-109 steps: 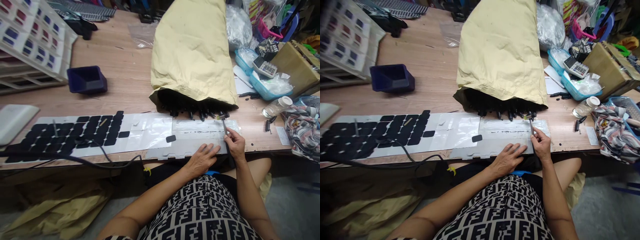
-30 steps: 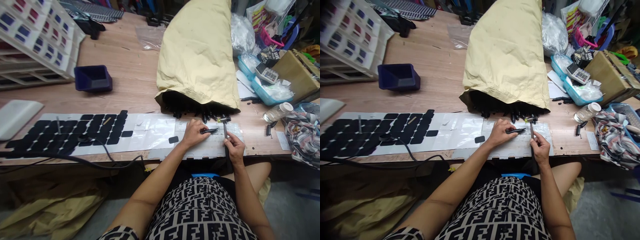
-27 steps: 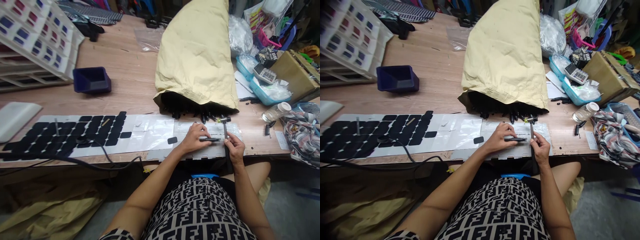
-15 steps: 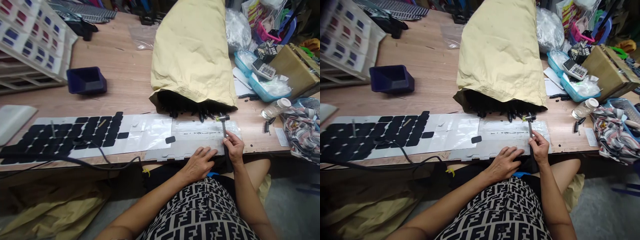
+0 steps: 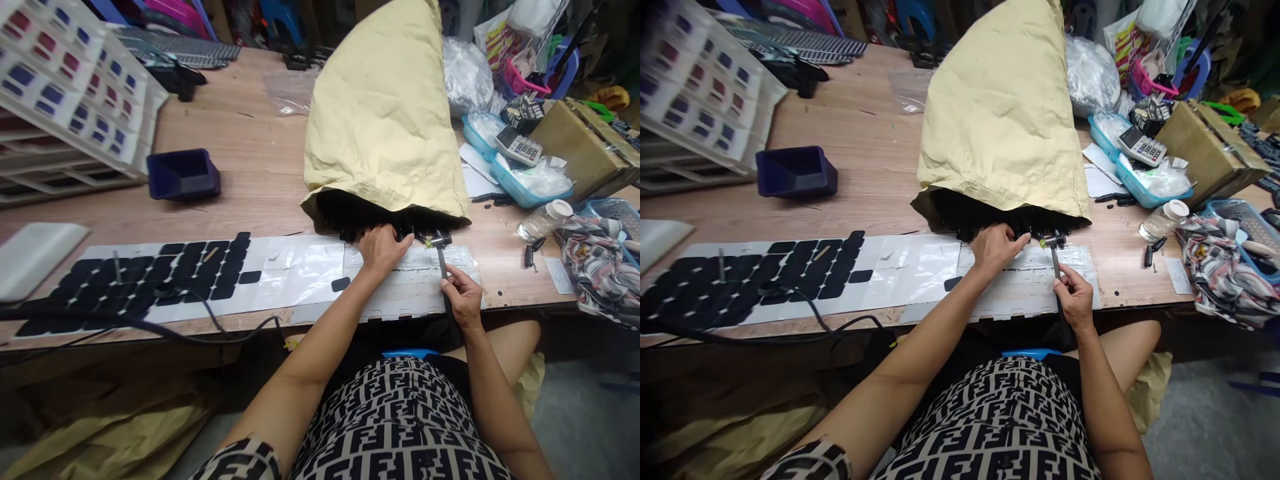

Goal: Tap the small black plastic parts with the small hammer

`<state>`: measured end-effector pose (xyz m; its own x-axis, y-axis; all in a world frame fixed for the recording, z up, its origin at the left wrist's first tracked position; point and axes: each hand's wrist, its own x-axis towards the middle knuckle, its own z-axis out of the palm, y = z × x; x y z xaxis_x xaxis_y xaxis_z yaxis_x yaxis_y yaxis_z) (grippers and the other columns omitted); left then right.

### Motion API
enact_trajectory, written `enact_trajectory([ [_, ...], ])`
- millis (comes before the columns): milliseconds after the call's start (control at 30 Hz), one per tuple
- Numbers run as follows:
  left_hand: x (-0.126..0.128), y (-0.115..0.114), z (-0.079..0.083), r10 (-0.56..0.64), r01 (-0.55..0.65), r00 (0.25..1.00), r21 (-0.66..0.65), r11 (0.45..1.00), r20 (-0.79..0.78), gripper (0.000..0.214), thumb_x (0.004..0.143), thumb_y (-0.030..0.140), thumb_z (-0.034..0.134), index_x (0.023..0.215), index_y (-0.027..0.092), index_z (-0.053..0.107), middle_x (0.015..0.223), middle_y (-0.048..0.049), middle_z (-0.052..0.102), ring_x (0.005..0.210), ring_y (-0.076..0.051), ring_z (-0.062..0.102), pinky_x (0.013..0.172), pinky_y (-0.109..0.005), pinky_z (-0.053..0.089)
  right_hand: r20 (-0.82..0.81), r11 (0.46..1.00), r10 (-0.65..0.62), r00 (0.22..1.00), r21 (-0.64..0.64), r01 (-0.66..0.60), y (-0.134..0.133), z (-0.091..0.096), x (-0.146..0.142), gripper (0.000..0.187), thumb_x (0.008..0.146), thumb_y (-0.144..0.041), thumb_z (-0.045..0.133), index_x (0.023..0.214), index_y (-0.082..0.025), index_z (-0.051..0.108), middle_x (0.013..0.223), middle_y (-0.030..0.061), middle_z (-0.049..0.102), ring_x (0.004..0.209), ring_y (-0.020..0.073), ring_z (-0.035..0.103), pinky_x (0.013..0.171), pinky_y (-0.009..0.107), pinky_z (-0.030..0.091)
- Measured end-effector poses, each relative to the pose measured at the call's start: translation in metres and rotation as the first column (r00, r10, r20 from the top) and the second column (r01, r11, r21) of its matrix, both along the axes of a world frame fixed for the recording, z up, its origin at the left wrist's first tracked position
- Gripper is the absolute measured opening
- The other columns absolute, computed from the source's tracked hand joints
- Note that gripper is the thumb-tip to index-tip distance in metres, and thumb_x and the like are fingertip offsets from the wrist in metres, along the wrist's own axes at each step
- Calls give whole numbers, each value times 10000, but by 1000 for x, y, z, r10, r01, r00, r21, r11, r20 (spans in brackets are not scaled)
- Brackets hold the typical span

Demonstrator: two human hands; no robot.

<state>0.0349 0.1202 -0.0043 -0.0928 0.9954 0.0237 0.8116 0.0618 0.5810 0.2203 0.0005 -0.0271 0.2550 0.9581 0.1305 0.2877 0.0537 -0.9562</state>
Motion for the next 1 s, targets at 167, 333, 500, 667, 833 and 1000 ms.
enact_trajectory([
  [167, -10, 5, -5, -6, 9, 1000, -118, 993, 22, 284, 791, 509, 699, 751, 231, 741, 888, -74, 753, 866, -277, 664, 716, -356, 463, 10, 1000, 16, 1000, 9, -16, -1, -2, 1, 396, 829, -302, 675, 1202, -188, 742, 670, -38, 582, 618, 128, 536, 637, 291, 458],
  [333, -38, -25, -2, -95, 98, 995, -131, 986, 35, 113, 760, 319, 699, 701, 225, 715, 840, -44, 725, 851, -249, 637, 689, -334, 443, 2, 1000, 25, 1000, 19, -25, -2, -1, 1, 391, 836, -285, 677, 1210, -192, 741, 682, -37, 565, 634, 129, 539, 654, 296, 463],
  [500, -42, -39, -15, -320, 319, 944, 25, 948, 85, 105, 803, 276, 702, 882, 218, 741, 939, -49, 700, 964, -250, 575, 833, -359, 465, 49, 999, 28, 998, 16, -29, -2, -1, 0, 395, 838, -286, 673, 1217, -192, 738, 684, -39, 557, 623, 122, 525, 634, 285, 454],
  [667, -26, -32, -27, -354, 350, 914, 57, 935, 200, 174, 805, 308, 772, 966, 243, 758, 972, -23, 701, 1002, -239, 555, 932, -387, 440, 155, 999, 39, 987, 17, -42, -4, 0, -1, 410, 850, -297, 655, 1237, -185, 725, 699, -33, 560, 610, 116, 506, 614, 273, 468],
  [833, -22, -28, -27, -335, 332, 915, 50, 942, 227, 194, 793, 312, 798, 976, 253, 768, 998, -18, 712, 1039, -243, 559, 961, -402, 419, 376, 995, 44, 925, 62, -73, -4, 5, -6, 404, 853, -280, 643, 1238, -195, 731, 751, 1, 601, 628, 132, 523, 625, 283, 502],
  [1000, -22, -29, -27, -320, 317, 917, 52, 947, 238, 166, 774, 321, 818, 921, 265, 764, 974, -10, 710, 1018, -247, 559, 947, -405, 419, 484, 984, 81, 871, 99, -147, -6, 21, -18, 388, 864, -259, 620, 1231, -218, 737, 730, 15, 625, 622, 155, 560, 628, 306, 531],
])
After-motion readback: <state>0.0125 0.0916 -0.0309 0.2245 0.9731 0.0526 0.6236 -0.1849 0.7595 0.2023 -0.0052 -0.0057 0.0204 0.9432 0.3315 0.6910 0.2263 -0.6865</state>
